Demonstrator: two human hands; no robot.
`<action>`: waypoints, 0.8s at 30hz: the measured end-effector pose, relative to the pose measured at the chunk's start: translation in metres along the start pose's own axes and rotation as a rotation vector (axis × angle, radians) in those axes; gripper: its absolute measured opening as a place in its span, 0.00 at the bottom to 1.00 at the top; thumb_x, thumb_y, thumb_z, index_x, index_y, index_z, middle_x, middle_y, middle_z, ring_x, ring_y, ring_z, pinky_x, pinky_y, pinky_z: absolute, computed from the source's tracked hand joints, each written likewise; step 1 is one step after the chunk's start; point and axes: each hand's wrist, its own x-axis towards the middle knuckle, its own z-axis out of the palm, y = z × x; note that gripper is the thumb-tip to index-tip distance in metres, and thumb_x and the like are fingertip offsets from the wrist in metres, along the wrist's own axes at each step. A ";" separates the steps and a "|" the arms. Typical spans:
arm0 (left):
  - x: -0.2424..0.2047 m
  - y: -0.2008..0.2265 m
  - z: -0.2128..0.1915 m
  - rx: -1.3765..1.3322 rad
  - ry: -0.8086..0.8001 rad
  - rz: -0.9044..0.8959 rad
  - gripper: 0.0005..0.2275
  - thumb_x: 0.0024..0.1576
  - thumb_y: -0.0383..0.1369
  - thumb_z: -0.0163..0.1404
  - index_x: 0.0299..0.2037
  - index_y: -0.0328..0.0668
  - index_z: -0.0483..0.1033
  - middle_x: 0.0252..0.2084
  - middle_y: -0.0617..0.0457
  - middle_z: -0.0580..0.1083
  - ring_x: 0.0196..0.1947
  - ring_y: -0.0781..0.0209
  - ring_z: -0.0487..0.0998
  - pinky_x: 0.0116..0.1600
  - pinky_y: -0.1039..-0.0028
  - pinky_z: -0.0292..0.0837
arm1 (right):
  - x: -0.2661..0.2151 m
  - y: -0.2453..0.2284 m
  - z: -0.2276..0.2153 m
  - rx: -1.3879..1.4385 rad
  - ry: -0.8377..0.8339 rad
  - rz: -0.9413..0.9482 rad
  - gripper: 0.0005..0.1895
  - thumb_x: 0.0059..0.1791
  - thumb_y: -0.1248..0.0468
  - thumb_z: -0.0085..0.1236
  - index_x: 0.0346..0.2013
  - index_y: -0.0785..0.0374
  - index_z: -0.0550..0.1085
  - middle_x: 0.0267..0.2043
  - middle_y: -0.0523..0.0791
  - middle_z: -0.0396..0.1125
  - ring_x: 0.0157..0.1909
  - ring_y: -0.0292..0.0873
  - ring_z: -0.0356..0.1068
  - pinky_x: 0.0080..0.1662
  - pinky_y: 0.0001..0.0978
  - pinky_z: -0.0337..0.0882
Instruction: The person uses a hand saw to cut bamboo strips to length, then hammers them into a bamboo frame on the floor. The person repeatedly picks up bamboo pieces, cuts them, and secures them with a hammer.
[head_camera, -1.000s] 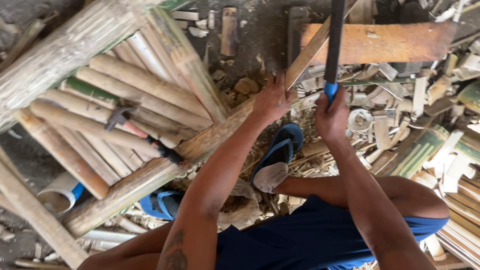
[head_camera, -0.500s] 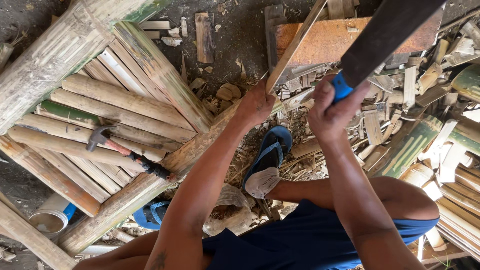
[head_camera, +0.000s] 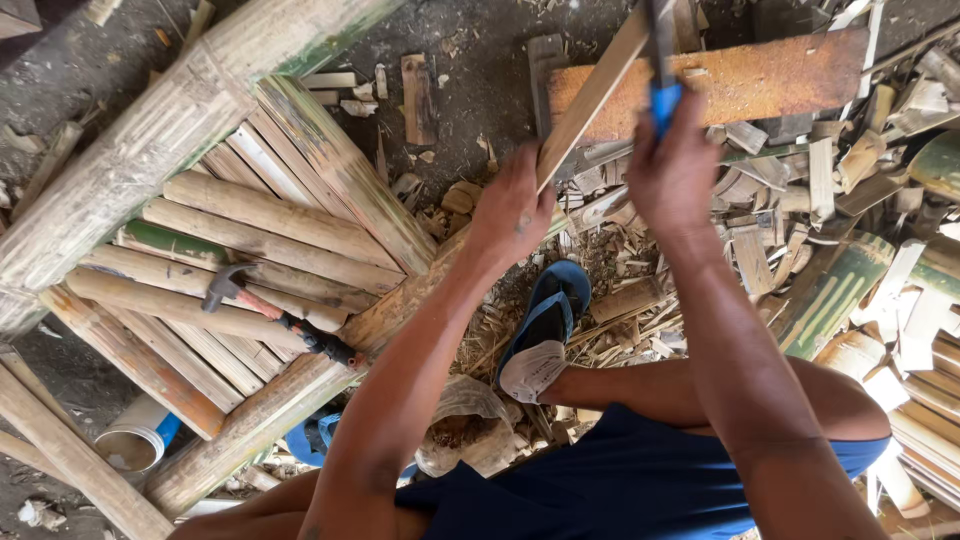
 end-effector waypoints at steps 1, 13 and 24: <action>0.005 -0.005 0.005 0.046 0.066 0.074 0.16 0.61 0.25 0.48 0.58 0.31 0.64 0.41 0.37 0.75 0.25 0.59 0.77 0.24 0.73 0.80 | 0.004 0.005 -0.005 -0.007 0.097 -0.072 0.15 0.68 0.70 0.44 0.67 0.66 0.53 0.30 0.47 0.70 0.24 0.40 0.72 0.26 0.27 0.72; 0.020 0.010 0.012 -0.193 -0.266 -0.467 0.21 0.64 0.32 0.39 0.66 0.32 0.54 0.34 0.39 0.73 0.15 0.60 0.73 0.15 0.71 0.72 | 0.035 0.009 0.006 -0.138 -0.303 0.285 0.17 0.63 0.58 0.45 0.60 0.66 0.59 0.27 0.55 0.70 0.26 0.59 0.76 0.26 0.48 0.74; 0.005 -0.025 0.054 -0.250 -0.228 -0.449 0.17 0.67 0.31 0.38 0.65 0.33 0.63 0.44 0.37 0.76 0.27 0.56 0.80 0.26 0.66 0.76 | 0.032 0.015 0.033 -0.183 -0.448 0.272 0.17 0.57 0.59 0.53 0.49 0.67 0.59 0.26 0.64 0.69 0.32 0.72 0.72 0.37 0.64 0.72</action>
